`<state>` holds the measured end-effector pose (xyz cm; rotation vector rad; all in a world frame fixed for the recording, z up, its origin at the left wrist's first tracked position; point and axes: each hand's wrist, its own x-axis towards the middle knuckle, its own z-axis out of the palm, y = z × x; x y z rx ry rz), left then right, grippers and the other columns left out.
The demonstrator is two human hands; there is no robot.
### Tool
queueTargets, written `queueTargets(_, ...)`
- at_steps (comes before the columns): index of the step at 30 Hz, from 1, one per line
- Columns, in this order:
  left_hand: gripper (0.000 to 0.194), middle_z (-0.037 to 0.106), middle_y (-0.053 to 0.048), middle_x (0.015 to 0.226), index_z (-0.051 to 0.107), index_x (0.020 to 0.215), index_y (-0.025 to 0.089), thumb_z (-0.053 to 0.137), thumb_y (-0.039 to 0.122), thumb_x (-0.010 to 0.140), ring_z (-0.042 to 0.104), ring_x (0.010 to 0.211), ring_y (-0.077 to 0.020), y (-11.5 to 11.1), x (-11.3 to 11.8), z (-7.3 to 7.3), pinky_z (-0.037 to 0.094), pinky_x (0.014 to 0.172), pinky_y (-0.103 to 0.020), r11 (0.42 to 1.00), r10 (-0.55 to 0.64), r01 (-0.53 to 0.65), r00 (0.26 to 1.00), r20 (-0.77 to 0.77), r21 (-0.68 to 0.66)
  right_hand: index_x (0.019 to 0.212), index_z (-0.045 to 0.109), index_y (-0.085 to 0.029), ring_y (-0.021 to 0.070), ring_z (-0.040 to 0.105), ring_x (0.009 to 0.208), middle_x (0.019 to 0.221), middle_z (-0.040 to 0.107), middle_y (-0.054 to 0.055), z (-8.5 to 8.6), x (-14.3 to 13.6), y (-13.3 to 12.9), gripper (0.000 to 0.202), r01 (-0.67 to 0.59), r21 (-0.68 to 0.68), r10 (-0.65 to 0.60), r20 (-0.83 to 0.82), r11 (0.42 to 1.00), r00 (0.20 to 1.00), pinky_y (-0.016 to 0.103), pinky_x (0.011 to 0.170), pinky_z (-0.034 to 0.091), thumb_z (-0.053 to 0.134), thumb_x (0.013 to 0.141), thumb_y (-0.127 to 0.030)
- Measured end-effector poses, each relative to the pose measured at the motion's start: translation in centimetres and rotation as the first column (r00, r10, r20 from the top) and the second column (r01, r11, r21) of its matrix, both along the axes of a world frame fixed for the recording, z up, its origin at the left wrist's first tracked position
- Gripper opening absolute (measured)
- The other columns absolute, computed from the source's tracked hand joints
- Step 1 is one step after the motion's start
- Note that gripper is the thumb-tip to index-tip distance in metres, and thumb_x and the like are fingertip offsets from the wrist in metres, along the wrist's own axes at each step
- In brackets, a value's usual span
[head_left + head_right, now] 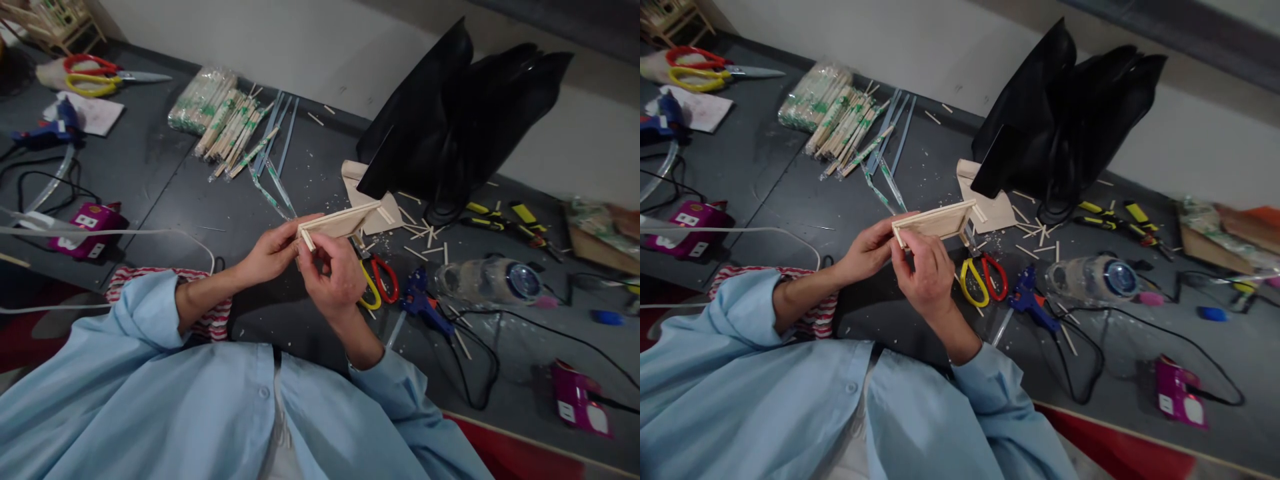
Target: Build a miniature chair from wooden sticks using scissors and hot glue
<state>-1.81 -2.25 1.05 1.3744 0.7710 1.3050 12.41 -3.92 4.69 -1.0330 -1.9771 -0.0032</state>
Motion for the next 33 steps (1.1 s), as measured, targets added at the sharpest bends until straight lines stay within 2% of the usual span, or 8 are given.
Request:
queueTargets(5, 0.046, 0.068, -0.011, 0.127, 0.064, 0.130, 0.021, 0.058, 0.047, 0.092, 0.065, 0.114, -0.0210, -0.2, 0.1, 0.2, 0.051, 0.099, -0.031, 1.000, 0.002, -0.002, 0.999, -0.034, 0.016, 0.111, 0.059, -0.020, 0.0158, 0.070, 0.085, 0.093, 0.074, 0.005, 0.0, 0.0, 0.1, 0.022, -0.063, 0.045, 0.064, -0.021, 0.997, 0.998, 0.029, 0.075, 0.057, 0.063, 0.090, -0.014)
queueTargets(12, 0.048, 0.069, -0.011, 0.125, 0.064, 0.129, 0.020, 0.057, 0.050, 0.092, 0.066, 0.112, -0.0212, -0.3, 0.2, 0.4, 0.051, 0.099, -0.031, 1.000, 0.003, -0.003, 0.999, -0.052, -0.004, 0.110, 0.058, -0.022, 0.0151, 0.069, 0.084, 0.093, 0.074, 0.004, -0.4, 0.0, 0.0, 0.020, -0.052, 0.049, 0.054, -0.029, 0.997, 0.998, 0.029, 0.071, 0.056, 0.061, 0.091, -0.015)
queueTargets(18, 0.046, 0.070, -0.011, 0.124, 0.061, 0.133, 0.020, 0.054, 0.044, 0.095, 0.068, 0.103, -0.0181, -0.2, 0.2, -0.1, 0.051, 0.097, -0.029, 0.999, 0.007, -0.005, 0.998, -0.062, 0.040, 0.107, 0.059, -0.021, 0.0151, 0.070, 0.086, 0.092, 0.074, 0.004, -0.5, -0.2, 0.1, 0.020, -0.058, 0.077, 0.064, -0.080, 0.995, 0.995, 0.028, 0.075, 0.057, 0.063, 0.090, -0.012)
queueTargets(24, 0.044, 0.069, -0.010, 0.127, 0.058, 0.137, 0.022, 0.053, 0.039, 0.097, 0.068, 0.109, -0.0179, 0.0, 0.1, -0.6, 0.052, 0.094, -0.026, 0.995, 0.001, 0.005, 0.998, -0.064, 0.103, 0.106, 0.059, -0.021, 0.0154, 0.071, 0.086, 0.092, 0.074, 0.005, -0.4, -0.3, 0.1, 0.022, -0.072, 0.087, 0.080, -0.083, 0.994, 0.993, 0.028, 0.074, 0.058, 0.064, 0.089, -0.010)
queueTargets(33, 0.043, 0.067, -0.011, 0.132, 0.060, 0.136, 0.021, 0.053, 0.037, 0.097, 0.066, 0.114, -0.0185, -0.1, 0.2, -0.8, 0.050, 0.100, -0.027, 0.991, 0.044, -0.031, 0.994, -0.097, 0.130, 0.105, 0.059, -0.020, 0.0152, 0.071, 0.086, 0.091, 0.074, 0.005, -0.7, -0.3, 0.2, 0.023, -0.063, 0.107, 0.073, -0.094, 0.992, 0.993, 0.028, 0.074, 0.059, 0.065, 0.087, -0.007)
